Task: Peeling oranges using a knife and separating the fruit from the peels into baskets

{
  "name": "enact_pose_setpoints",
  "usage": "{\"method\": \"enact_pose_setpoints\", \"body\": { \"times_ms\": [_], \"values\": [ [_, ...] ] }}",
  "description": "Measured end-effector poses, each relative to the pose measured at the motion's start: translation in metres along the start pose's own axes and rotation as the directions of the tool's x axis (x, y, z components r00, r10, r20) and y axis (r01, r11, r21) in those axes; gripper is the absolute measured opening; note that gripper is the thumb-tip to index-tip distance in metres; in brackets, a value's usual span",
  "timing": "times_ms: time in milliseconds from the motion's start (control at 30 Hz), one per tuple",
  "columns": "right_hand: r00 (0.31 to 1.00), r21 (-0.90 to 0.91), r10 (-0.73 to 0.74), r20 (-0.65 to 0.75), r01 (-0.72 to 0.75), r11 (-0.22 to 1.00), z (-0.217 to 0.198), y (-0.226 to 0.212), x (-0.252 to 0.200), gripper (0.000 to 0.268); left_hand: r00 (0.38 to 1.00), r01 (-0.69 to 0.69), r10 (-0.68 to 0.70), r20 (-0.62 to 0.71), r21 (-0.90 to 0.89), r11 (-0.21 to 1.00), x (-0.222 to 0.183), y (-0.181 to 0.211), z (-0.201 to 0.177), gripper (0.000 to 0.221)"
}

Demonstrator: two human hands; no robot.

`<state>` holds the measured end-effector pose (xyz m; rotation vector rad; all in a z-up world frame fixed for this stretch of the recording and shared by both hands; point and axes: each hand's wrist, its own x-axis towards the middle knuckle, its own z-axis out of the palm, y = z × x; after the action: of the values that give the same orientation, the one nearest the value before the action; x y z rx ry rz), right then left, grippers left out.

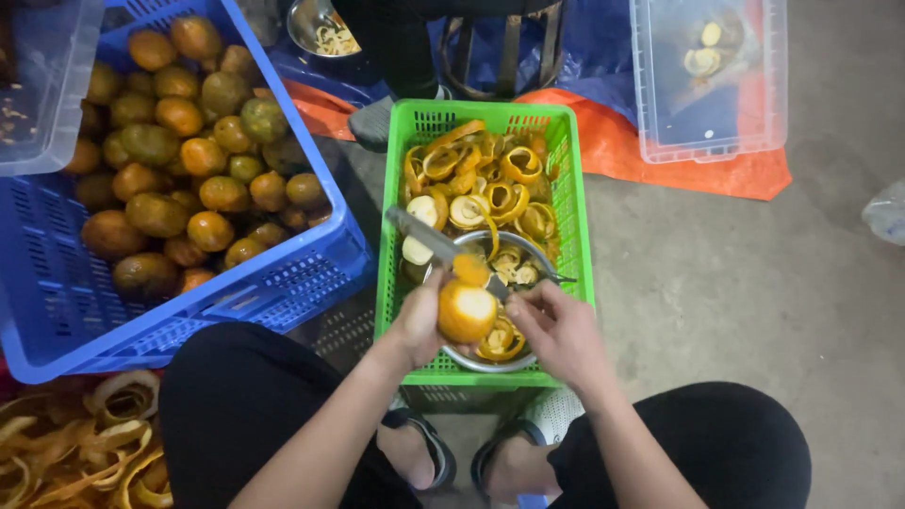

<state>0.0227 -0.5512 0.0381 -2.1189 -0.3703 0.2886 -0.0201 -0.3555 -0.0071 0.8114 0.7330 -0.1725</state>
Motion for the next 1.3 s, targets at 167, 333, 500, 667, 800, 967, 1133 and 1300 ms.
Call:
{"method": "enact_pose_setpoints", "body": {
  "times_ms": [167, 333, 500, 667, 800, 967, 1133, 1300],
  "values": [
    [0.982, -0.142, 0.172, 0.081, -0.159, 0.977, 0.007, 0.028, 0.000, 0.023, 1.000, -0.006, 0.006, -0.004, 0.018, 1.000, -0.011, 0.011, -0.003, 0.086],
    [0.929, -0.316, 0.306, 0.210, -0.232, 0.920, -0.011, -0.039, -0.015, 0.064, 0.993, -0.050, 0.059, -0.107, 0.092, 0.994, -0.014, 0.028, 0.002, 0.057],
    [0.948, -0.213, 0.167, 0.270, -0.110, 0.971, -0.004, -0.021, -0.012, 0.067, 0.990, -0.099, 0.116, -0.077, 0.197, 0.975, -0.021, 0.027, 0.005, 0.036],
    [0.942, -0.266, 0.201, 0.268, -0.128, 0.955, 0.010, -0.003, -0.008, 0.060, 0.992, -0.087, 0.109, -0.058, 0.291, 0.953, -0.043, 0.047, 0.015, 0.034],
    [0.933, -0.380, 0.276, 0.232, -0.174, 0.908, 0.014, -0.001, -0.007, 0.079, 0.977, -0.213, 0.163, 0.137, 0.656, 0.724, -0.045, 0.051, 0.008, 0.025],
    [0.949, -0.515, 0.229, 0.216, -0.089, 0.853, 0.007, -0.003, -0.011, 0.072, 0.924, -0.369, 0.052, 0.379, 0.846, 0.384, -0.063, 0.053, 0.019, 0.070],
    [0.907, -0.661, 0.371, 0.201, -0.154, 0.735, -0.006, -0.017, -0.014, 0.094, 0.948, -0.306, -0.035, 0.316, 0.937, 0.166, -0.072, 0.054, 0.032, 0.079],
    [0.896, -0.703, 0.390, 0.210, -0.139, 0.698, -0.029, -0.003, -0.017, 0.076, 0.979, -0.183, -0.079, 0.187, 0.981, 0.057, -0.058, 0.045, 0.029, 0.086]
  ]
}}
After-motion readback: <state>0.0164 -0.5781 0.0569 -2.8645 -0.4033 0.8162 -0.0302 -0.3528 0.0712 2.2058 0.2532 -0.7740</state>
